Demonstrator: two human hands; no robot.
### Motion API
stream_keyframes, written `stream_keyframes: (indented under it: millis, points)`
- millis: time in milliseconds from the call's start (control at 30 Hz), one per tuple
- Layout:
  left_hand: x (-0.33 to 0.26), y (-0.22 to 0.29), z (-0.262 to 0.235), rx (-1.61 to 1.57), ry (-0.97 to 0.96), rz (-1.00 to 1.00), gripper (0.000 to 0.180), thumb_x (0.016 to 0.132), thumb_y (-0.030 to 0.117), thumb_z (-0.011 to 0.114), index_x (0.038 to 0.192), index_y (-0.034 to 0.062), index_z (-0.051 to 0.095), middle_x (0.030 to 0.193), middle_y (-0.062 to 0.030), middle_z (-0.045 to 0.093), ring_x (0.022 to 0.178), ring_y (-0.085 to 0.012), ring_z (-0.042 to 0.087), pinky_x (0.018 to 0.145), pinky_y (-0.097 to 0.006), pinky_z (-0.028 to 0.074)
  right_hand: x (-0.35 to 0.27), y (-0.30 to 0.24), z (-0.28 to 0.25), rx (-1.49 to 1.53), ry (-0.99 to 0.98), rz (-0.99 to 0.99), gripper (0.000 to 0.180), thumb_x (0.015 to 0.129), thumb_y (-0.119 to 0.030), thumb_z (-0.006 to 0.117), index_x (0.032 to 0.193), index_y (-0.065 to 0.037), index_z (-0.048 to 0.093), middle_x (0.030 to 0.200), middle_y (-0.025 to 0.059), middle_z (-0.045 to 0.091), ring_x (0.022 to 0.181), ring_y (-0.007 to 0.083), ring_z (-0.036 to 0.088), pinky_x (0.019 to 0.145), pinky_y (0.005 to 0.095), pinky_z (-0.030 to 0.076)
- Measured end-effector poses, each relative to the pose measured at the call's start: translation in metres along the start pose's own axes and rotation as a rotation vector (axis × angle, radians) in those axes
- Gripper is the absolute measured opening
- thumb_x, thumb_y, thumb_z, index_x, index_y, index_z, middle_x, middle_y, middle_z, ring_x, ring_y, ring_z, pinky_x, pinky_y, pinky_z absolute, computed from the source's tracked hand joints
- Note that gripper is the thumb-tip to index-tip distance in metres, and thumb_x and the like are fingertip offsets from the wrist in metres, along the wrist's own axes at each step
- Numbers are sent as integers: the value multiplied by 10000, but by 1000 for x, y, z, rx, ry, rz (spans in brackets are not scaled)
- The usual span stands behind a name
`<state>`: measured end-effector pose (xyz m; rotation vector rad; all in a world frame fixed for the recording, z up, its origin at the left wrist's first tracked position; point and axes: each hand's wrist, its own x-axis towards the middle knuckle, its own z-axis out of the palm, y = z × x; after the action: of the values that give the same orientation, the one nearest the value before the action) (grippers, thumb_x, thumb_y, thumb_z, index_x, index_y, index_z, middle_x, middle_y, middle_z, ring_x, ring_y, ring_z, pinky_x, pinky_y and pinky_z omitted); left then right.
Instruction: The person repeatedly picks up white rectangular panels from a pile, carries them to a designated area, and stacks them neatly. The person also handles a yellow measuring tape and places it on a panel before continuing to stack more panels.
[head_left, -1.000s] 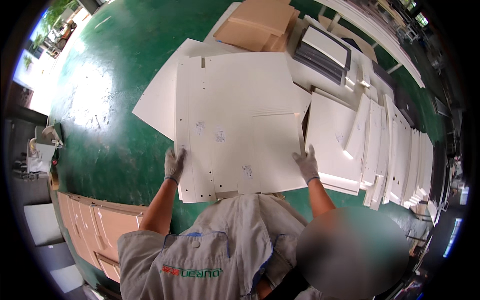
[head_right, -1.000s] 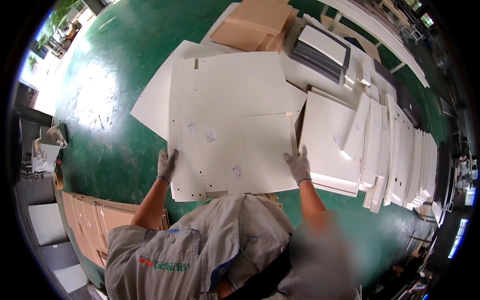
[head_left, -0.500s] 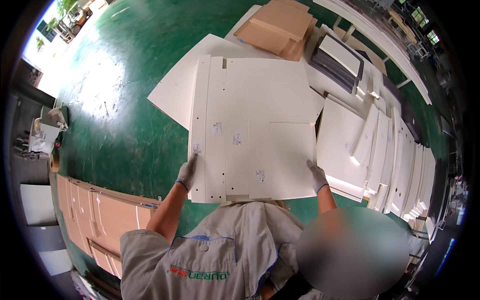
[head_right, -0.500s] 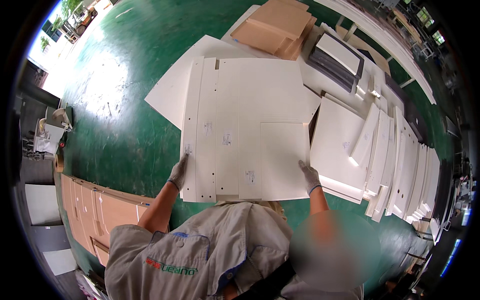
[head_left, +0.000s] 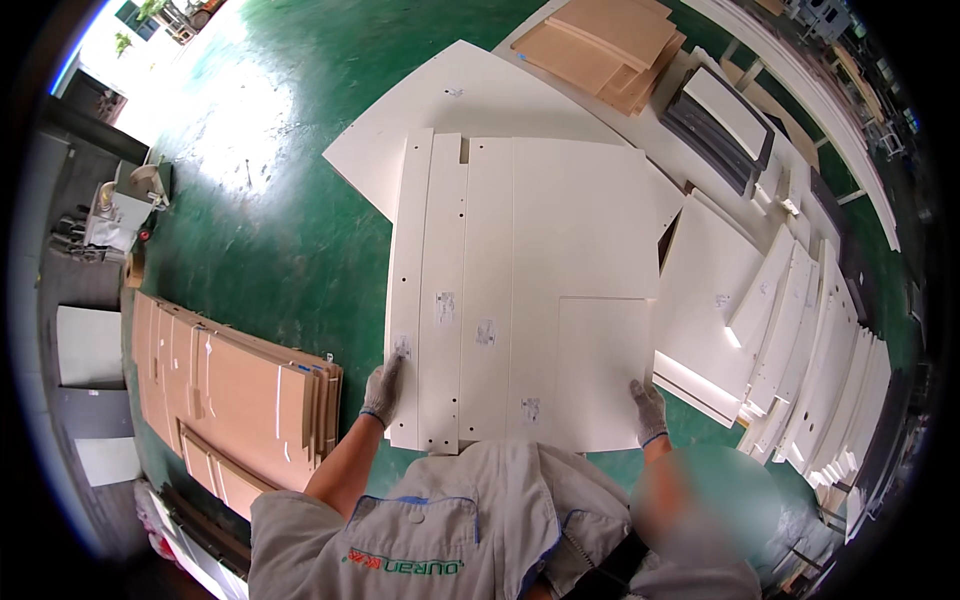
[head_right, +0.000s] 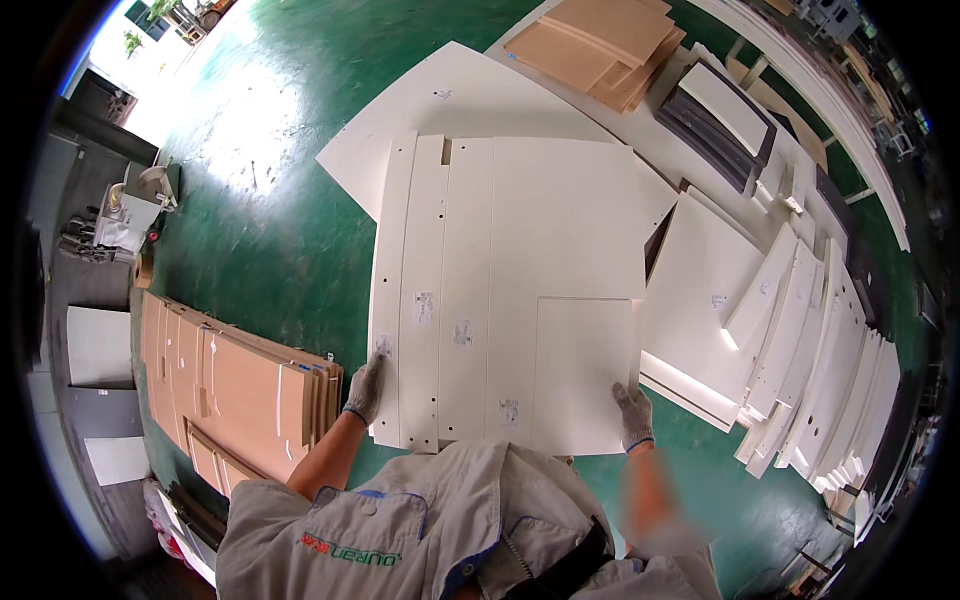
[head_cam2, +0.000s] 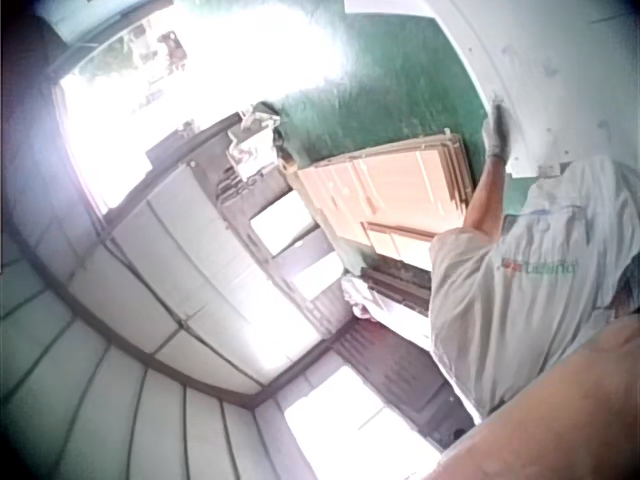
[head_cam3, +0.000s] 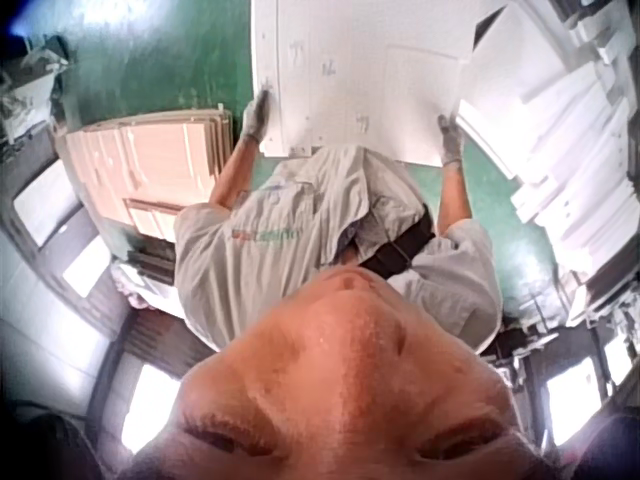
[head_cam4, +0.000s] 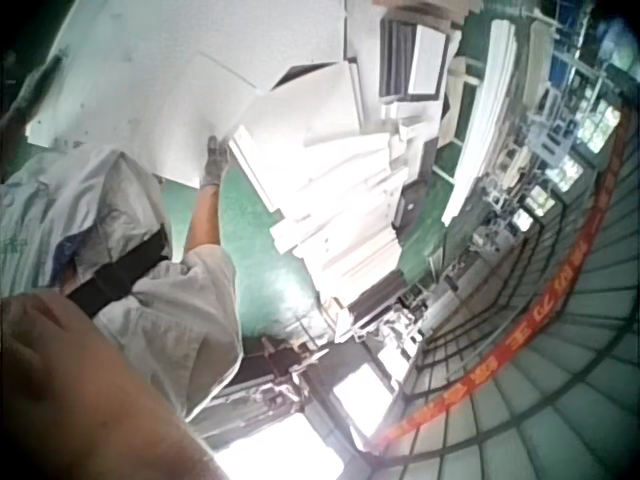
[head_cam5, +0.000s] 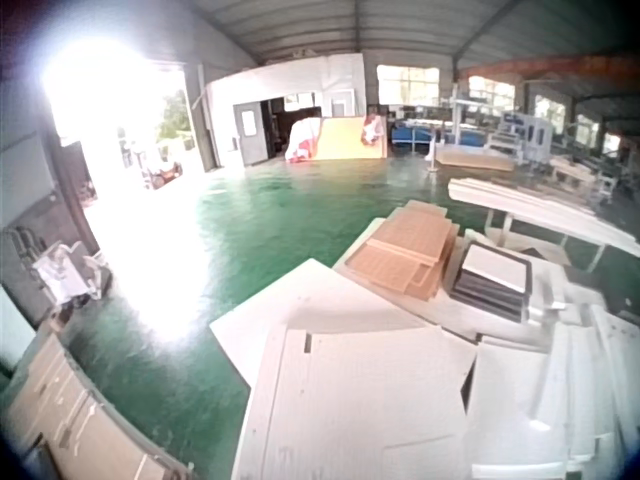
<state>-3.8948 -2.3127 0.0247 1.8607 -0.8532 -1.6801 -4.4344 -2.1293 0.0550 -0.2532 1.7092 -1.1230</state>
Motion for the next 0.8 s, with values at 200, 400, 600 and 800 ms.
stream_keyframes:
  millis: [200,400,600,800]
  points:
    - [-4,17,7,-57,-41,10,649,969,596,603,1039,-39,720,908,-35,687,819,-120,608,743,-285,484,42,-13,-9,268,-197,-29,596,993,-452,656,1363,12,598,1228,104,677,1102,206,629,978,348,489]
    - [65,133,33,-70,-323,12,531,1009,458,617,1243,-14,677,1134,-89,710,1002,-211,692,896,-362,554,126,-120,39,3,-157,7,719,938,-493,726,1356,76,587,1288,129,665,1239,246,576,1074,374,438]
    - [78,171,70,260,-74,56,648,878,547,760,1142,-44,734,1040,-96,733,889,-192,691,822,-329,551,141,-101,32,-167,122,-129,670,879,-410,820,1317,61,632,1294,122,669,1191,215,613,1048,359,460]
    - [-3,118,27,30,20,138,698,870,571,764,1192,-47,724,1111,-101,726,988,-185,671,892,-325,526,142,-94,44,-40,-89,-235,419,863,-282,859,1137,13,744,1106,55,736,1022,149,662,955,302,498]
